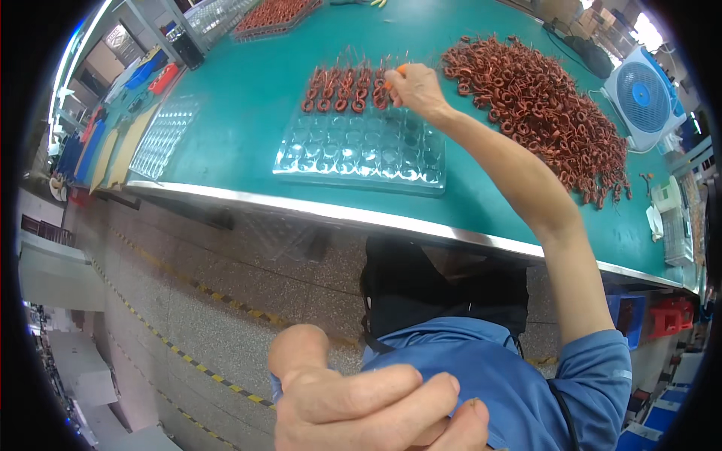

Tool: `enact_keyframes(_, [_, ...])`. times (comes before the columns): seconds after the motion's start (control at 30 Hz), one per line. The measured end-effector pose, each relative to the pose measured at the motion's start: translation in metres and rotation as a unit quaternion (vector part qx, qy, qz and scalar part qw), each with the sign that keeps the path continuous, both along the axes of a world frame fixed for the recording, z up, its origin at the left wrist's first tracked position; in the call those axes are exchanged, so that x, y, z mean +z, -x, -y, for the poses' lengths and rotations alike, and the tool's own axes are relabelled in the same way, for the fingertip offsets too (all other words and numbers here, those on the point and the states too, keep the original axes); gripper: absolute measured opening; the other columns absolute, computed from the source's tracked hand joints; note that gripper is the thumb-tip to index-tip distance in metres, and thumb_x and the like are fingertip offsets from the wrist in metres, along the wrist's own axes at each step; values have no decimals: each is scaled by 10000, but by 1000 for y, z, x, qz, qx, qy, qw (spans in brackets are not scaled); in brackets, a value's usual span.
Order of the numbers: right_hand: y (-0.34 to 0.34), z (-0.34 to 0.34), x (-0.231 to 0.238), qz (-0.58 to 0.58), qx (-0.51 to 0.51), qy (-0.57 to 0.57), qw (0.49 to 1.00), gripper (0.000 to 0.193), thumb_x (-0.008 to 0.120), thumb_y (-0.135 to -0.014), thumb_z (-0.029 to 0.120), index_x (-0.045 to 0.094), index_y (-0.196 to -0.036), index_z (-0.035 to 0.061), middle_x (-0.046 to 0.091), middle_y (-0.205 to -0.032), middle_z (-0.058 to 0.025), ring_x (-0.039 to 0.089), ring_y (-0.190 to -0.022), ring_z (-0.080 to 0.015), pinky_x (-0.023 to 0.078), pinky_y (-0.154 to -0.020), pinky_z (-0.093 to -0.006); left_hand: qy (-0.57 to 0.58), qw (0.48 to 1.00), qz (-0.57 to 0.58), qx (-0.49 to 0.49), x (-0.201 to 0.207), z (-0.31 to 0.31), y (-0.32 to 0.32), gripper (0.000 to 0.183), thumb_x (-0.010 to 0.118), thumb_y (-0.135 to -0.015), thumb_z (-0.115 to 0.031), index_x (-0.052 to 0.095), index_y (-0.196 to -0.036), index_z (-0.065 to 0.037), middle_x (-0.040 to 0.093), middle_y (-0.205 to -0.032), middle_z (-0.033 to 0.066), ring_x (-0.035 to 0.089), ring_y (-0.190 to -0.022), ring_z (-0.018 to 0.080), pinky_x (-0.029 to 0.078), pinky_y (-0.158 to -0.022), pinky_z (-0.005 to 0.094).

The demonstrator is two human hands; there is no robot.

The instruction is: Thread thin wires through small red plastic components and organize them into a clear plastic tray.

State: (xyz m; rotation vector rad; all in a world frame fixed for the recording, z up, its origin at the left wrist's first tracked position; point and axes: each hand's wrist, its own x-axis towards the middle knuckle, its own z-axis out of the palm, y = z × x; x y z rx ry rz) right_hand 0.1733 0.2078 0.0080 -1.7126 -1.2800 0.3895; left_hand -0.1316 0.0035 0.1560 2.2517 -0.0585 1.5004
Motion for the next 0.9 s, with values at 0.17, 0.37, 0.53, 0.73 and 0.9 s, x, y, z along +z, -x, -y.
enact_keyframes(0.17, [17,-15,-3,23,7,32,999,399,528,-896,289,660,-742,-55,659,-597,-134,692,-560,-208,566,-625,-344,-74,985,-33,-150,-16,-18,16,116,703,-755,-159,656,-813,-70,670,-768,73,621,-637,208,406,-481,286])
enact_keyframes(0.37, [-15,15,26,207,-38,-6,978,341,542,-900,308,687,-873,1,677,-715,-197,691,-658,-284,550,-689,-414,59,998,-7,-38,-11,-12,23,129,714,-701,-182,668,-765,-80,682,-766,57,617,-621,195,363,-465,278])
enact_keyframes(0.53, [-105,56,18,559,-23,155,814,213,493,-866,162,629,-927,10,663,-882,-204,651,-859,-375,493,-735,-512,45,996,60,-39,-21,-5,6,131,715,-701,-189,681,-753,-73,686,-758,71,612,-597,193,394,-486,262])
enact_keyframes(0.73, [-105,67,-2,597,16,190,779,196,485,-892,154,656,-958,83,669,-922,-110,594,-1009,-292,449,-824,-456,44,989,26,-142,-5,-17,-2,123,696,-737,-172,708,-795,-64,700,-789,95,633,-613,201,451,-523,258])
enact_keyframes(0.9, [-115,99,17,445,-2,52,894,156,549,-880,119,665,-926,25,654,-894,-146,601,-911,-341,475,-801,-416,-12,990,37,-138,-32,-20,-28,184,607,-827,-166,720,-746,-46,709,-785,128,681,-676,226,535,-554,282])
